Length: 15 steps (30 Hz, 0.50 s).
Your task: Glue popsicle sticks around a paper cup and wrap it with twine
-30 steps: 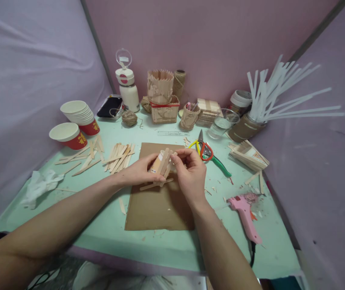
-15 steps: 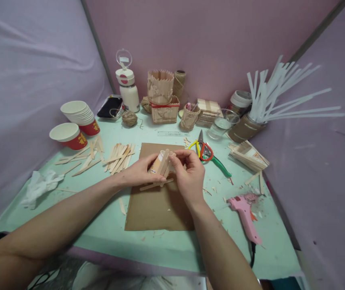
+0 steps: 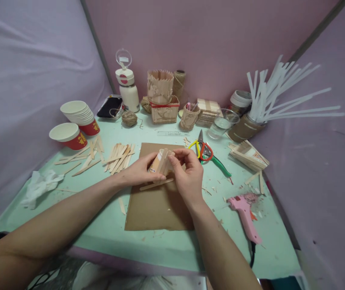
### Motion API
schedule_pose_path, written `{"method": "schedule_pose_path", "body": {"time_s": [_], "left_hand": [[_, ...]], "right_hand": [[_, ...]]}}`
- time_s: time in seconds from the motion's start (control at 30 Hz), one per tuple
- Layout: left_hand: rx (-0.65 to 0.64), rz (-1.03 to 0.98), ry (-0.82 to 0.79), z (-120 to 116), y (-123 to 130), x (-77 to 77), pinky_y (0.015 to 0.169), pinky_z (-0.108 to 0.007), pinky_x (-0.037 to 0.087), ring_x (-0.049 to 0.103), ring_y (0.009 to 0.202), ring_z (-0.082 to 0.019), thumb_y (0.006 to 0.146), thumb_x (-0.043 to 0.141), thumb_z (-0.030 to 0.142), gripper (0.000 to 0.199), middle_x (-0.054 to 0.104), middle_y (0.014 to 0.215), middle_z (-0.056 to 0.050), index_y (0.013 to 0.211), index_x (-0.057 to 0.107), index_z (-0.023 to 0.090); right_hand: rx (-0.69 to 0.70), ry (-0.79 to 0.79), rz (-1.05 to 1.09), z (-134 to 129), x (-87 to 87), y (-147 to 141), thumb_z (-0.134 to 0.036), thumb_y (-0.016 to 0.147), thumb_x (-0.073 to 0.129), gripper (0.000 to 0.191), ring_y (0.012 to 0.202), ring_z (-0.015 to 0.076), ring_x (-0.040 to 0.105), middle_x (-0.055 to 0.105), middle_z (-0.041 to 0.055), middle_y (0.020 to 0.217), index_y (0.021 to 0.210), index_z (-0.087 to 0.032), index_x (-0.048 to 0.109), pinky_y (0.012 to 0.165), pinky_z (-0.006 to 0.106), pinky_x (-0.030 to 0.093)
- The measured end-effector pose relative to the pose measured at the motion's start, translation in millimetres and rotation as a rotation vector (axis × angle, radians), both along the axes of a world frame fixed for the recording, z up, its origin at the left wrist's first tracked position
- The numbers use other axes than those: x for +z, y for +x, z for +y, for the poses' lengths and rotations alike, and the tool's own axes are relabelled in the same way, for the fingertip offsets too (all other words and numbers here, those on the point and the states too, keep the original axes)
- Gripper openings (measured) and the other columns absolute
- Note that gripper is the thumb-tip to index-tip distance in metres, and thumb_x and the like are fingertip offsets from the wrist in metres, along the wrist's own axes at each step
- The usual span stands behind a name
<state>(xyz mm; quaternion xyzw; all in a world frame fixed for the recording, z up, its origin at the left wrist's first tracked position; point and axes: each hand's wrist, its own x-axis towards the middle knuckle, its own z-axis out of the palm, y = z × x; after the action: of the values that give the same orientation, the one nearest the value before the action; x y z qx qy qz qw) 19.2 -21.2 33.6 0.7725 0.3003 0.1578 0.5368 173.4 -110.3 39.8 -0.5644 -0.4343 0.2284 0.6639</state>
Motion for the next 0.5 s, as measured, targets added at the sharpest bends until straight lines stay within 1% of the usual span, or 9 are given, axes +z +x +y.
{"method": "schedule_pose_path", "body": {"time_s": [0.1, 0.2, 0.33, 0.5], "left_hand": [[0.017, -0.057, -0.039, 2, 0, -3.0, 0.100, -0.046, 0.048, 0.061, 0.118, -0.033, 0.070, 0.081, 0.047, 0.080, 0.065, 0.132, -0.012, 0.138, 0.052, 0.018], [0.035, -0.123, -0.047, 6, -1, -7.9, 0.104, -0.045, 0.046, 0.058, 0.125, -0.032, 0.070, 0.081, 0.043, 0.079, 0.062, 0.137, -0.012, 0.138, 0.051, 0.018], [0.030, -0.137, 0.009, 14, -3, -14.4, 0.109, -0.044, 0.042, 0.054, 0.130, -0.032, 0.069, 0.083, 0.041, 0.077, 0.059, 0.140, -0.011, 0.136, 0.051, 0.020], [-0.008, -0.093, 0.116, 21, -6, -16.6, 0.106, -0.042, 0.045, 0.056, 0.128, -0.031, 0.068, 0.084, 0.040, 0.081, 0.060, 0.139, -0.011, 0.138, 0.047, 0.019]], "right_hand": [[0.028, 0.031, -0.036, 0, -2.0, 1, -0.030, 0.084, 0.072, 0.025, 0.086, 0.0176, 0.064, 0.068, 0.0021, 0.092, 0.106, -0.023, 0.064, 0.079, 0.034, 0.051], [0.049, 0.039, -0.131, 1, -3.9, 2, -0.028, 0.087, 0.069, 0.025, 0.090, 0.0181, 0.064, 0.069, 0.0026, 0.097, 0.111, -0.024, 0.064, 0.084, 0.035, 0.049], [0.067, -0.003, -0.297, 0, -6.2, 3, -0.029, 0.090, 0.066, 0.014, 0.092, 0.0197, 0.064, 0.070, 0.0027, 0.097, 0.103, -0.024, 0.068, 0.085, 0.036, 0.048], [0.116, 0.005, -0.446, 1, -8.4, 3, -0.025, 0.091, 0.065, 0.006, 0.096, 0.0214, 0.064, 0.071, 0.0031, 0.098, 0.096, -0.025, 0.068, 0.089, 0.038, 0.048]]}}
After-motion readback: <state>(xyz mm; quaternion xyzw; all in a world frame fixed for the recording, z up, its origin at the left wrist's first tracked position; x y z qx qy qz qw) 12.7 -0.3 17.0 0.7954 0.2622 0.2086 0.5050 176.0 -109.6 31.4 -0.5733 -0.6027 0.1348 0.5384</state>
